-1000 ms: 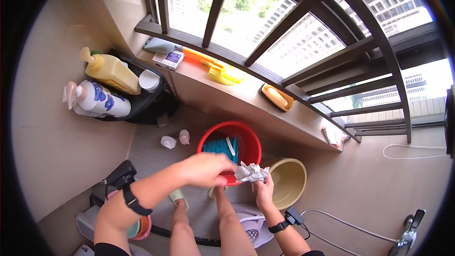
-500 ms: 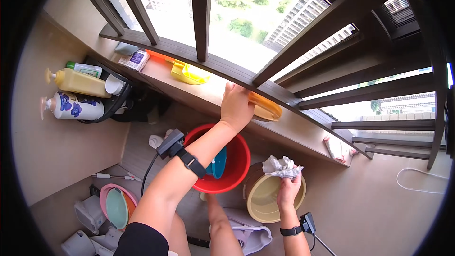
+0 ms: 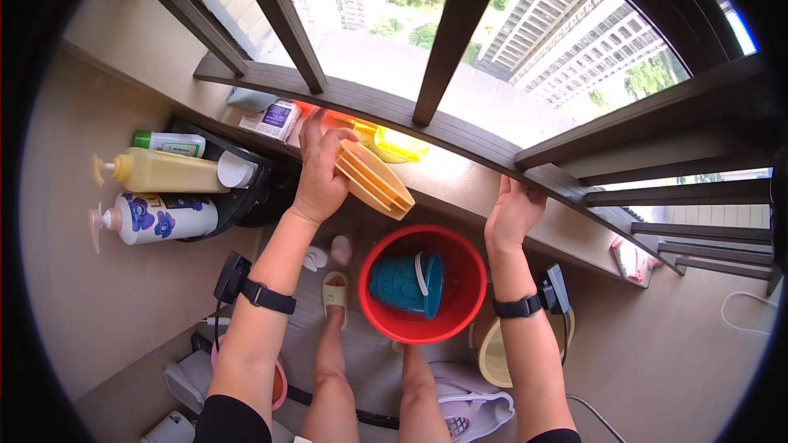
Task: Cleaning window glass and frames using a wet cloth and organizing cleaning supplies in a bathroom balcony area.
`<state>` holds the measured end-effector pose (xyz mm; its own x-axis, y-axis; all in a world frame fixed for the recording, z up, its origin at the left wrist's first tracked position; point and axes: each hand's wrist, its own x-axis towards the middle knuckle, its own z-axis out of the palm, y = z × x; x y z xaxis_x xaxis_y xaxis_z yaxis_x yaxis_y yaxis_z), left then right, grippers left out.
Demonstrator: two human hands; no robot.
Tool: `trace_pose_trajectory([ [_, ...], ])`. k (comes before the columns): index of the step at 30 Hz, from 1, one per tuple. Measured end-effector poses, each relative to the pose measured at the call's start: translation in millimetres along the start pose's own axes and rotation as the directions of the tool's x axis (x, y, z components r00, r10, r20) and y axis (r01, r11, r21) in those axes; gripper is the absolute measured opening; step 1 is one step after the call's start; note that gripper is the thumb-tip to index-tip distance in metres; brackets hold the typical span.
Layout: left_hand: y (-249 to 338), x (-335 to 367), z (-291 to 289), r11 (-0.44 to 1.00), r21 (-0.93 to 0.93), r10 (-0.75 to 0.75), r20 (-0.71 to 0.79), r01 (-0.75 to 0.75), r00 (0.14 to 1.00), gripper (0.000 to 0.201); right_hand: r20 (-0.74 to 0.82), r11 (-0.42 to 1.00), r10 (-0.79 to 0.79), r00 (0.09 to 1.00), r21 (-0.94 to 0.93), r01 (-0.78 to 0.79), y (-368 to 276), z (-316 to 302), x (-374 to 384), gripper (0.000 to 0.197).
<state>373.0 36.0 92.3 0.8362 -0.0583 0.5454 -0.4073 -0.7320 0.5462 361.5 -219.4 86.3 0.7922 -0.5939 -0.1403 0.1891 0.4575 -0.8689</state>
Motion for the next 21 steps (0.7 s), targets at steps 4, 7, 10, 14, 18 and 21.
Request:
trace_pose_trajectory([
  [4,-15.6,18.3,-3.0,0.998,-0.047,-0.037,0.258,0.051,0.965,0.021,0.187,0.530,-0.626,0.757,-0.611,0.589,35.0,8.7,27.6,0.042],
  [7,-23.4,26.8,-10.2,0.993,-0.072,-0.050,0.426,0.089,0.903,0.017,0.220,0.240,-0.811,0.543,-0.721,0.650,62.2,36.4,31.6,0.046],
  [10,-26.3,30.6,-6.5,0.999,-0.039,0.044,0.377,-0.032,0.925,0.014,0.305,0.234,-0.739,0.600,-0.719,0.655,71.9,44.2,24.8,0.040],
  [14,-30.8,37.7,-13.7,0.996,0.064,0.028,0.443,-0.062,0.896,0.015,0.523,0.178,-0.561,0.642,-0.682,0.710,73.4,59.3,12.4,0.018],
  [18,-38.7,41.9,-13.3,0.994,0.104,-0.023,0.527,-0.038,0.849,0.014,-0.088,0.609,-0.610,0.788,-0.689,0.394,51.4,31.3,30.2,0.015],
  [21,-28.4,53.2,-16.9,0.991,0.128,-0.051,0.593,-0.032,0.804,0.016,0.090,0.230,-0.729,0.678,-0.901,0.367,54.1,16.1,39.2,0.026],
])
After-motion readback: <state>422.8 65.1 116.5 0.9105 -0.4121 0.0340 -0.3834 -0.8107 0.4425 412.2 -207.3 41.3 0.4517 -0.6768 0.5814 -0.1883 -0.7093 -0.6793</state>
